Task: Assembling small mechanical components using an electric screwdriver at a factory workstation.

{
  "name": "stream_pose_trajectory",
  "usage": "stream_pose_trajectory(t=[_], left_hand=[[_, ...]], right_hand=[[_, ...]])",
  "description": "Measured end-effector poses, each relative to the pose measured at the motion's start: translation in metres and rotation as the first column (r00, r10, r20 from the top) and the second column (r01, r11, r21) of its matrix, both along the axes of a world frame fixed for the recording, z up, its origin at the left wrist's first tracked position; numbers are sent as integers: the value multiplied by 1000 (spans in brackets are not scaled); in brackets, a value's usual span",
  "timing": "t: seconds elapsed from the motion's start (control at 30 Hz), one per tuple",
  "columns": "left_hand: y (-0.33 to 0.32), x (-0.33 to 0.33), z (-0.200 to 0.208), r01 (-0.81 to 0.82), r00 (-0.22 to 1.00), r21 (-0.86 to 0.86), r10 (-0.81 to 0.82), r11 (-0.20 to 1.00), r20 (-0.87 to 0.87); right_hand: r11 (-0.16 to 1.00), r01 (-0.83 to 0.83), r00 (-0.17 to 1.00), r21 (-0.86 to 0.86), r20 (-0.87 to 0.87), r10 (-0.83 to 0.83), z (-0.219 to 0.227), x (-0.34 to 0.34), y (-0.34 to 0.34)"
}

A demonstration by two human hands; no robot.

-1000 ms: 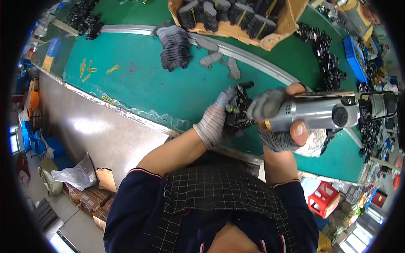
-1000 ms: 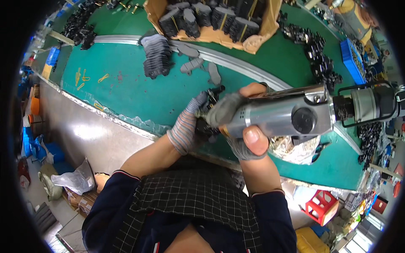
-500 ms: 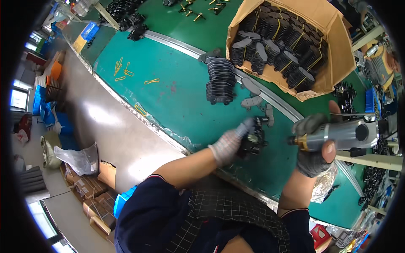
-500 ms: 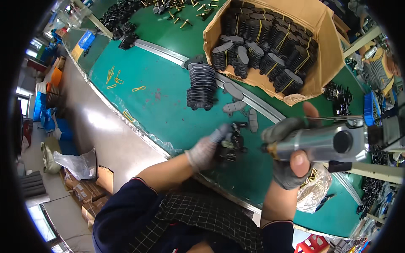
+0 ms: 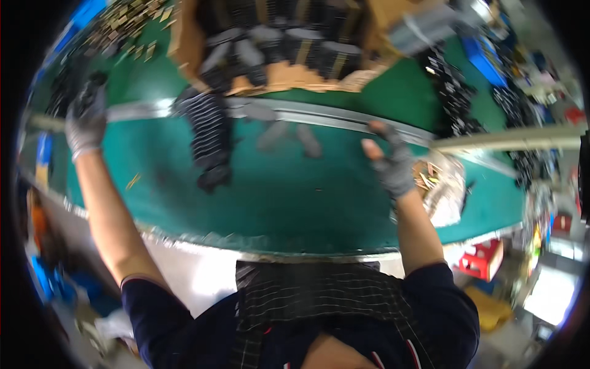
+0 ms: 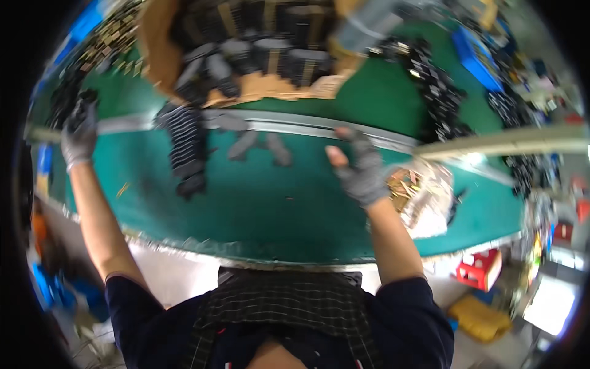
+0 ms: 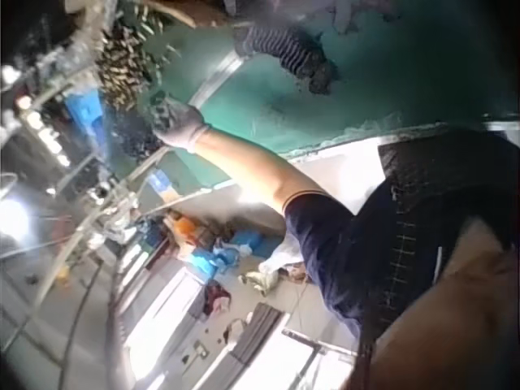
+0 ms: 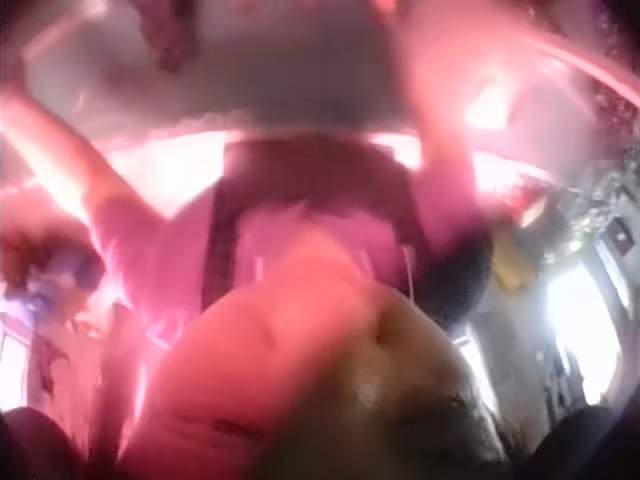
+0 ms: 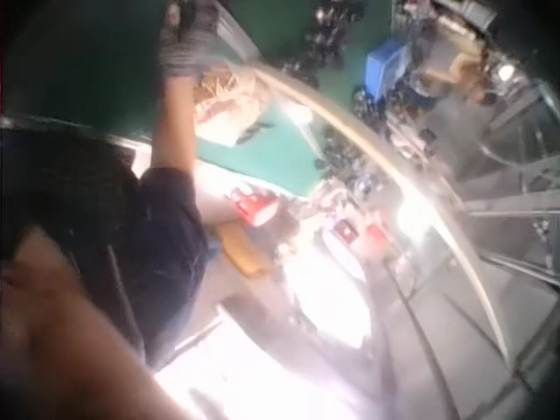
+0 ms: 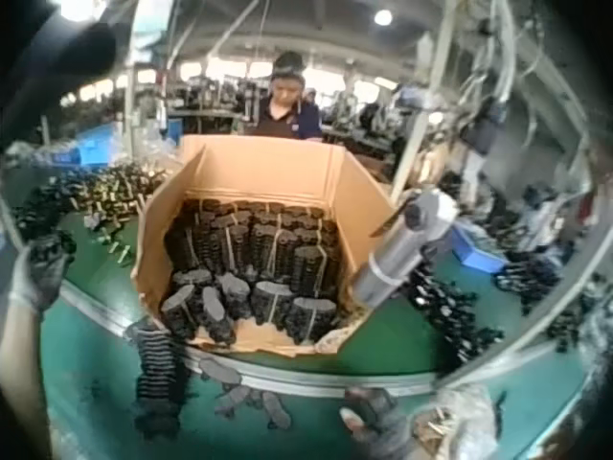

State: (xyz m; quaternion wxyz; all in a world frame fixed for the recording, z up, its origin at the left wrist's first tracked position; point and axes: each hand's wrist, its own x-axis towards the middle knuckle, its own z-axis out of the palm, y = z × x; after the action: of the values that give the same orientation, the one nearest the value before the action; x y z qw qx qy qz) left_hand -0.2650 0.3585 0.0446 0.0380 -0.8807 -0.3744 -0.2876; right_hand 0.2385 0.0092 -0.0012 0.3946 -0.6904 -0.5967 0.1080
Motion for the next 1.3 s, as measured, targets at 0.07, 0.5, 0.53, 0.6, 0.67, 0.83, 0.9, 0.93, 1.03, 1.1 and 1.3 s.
stream_pose_trajectory(t=[0.07, 0.5, 0.53, 0.6, 0.67, 0.83, 0.9, 0.93, 1.03, 1.1, 1.3], left_hand=[[-21, 50, 18, 87, 841, -394, 145, 915, 521], [-263, 239, -24, 400, 909, -231, -351, 887, 226], [-274, 247, -29, 397, 913, -234, -355, 887, 204], [-281, 271, -34, 401, 912, -232, -364, 886, 188], [-279, 294, -34, 374, 918, -217, -393, 902, -53], [-284, 308, -36, 376, 887, -174, -408, 910, -214], [-299, 312, -33, 407, 905, -324, -424, 854, 21], [-308, 312, -31, 428, 903, -388, -407, 816, 139], [-329, 318, -45, 415, 902, -350, -330, 840, 278], [-338, 312, -56, 384, 913, -364, -291, 848, 284], [-340, 269, -52, 207, 978, -501, -194, 840, 79]], right_hand=[[1000, -21, 993, 0, 114, 20, -14, 28, 1], [308, 893, 447, -329, 565, -693, 26, 168, 37], [320, 886, 461, -336, 557, -691, 29, 160, 39], [411, 821, 567, -397, 476, -673, 39, 145, 37], [461, 777, 624, -429, 426, -656, 38, 137, 39], [687, 397, 908, -609, 147, -393, 41, 108, 41], [819, 263, 922, -510, -116, -369, 52, 69, 30], [860, 226, 955, -458, -68, -287, 46, 52, 23], [985, 81, 994, -151, -53, -90, 0, 7, -1], [987, 115, 947, -108, -289, -142, 4, -33, -29], [980, -159, 984, -121, -99, 148, 14, -85, -45]])
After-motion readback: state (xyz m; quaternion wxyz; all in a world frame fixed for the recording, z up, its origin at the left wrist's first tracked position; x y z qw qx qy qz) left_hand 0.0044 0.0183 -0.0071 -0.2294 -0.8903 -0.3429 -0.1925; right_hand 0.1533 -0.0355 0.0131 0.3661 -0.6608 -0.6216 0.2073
